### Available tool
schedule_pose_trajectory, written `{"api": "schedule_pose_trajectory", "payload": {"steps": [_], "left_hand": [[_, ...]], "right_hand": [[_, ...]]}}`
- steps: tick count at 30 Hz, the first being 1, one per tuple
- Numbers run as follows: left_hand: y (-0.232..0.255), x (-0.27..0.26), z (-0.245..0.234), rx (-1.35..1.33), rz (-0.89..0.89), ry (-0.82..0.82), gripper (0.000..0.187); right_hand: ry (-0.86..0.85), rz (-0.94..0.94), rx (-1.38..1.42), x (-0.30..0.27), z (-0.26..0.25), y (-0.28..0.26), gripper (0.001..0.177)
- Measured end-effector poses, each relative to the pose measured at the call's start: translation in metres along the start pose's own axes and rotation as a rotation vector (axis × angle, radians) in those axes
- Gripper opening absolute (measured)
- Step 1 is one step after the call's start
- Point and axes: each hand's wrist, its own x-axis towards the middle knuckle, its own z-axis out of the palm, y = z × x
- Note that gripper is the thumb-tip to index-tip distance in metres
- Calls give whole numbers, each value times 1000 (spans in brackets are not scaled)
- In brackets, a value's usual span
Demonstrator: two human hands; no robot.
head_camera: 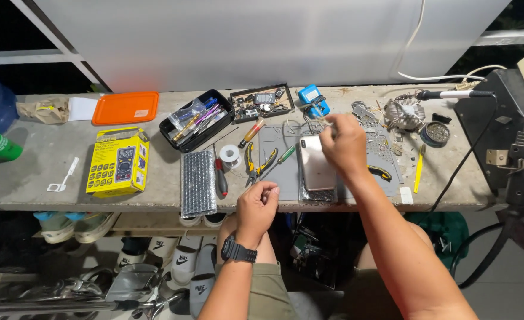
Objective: Organizing an electronics workbench by inspecting tools like a multimeter and coiling cables.
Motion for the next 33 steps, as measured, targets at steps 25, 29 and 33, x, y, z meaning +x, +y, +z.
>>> {"api": "schedule_pose_trajectory", "payload": {"steps": [25,29,33], "left_hand": [[-3,-2,2,31,0,9,8],[-1,-3,3,29,17,20,7],[-5,-3,5,26,20,33,6]], "right_hand": [[336,140,206,26,-49,41,20],[269,223,491,32,-64,8,20],[219,231,713,45,-77,-15,17]]}}
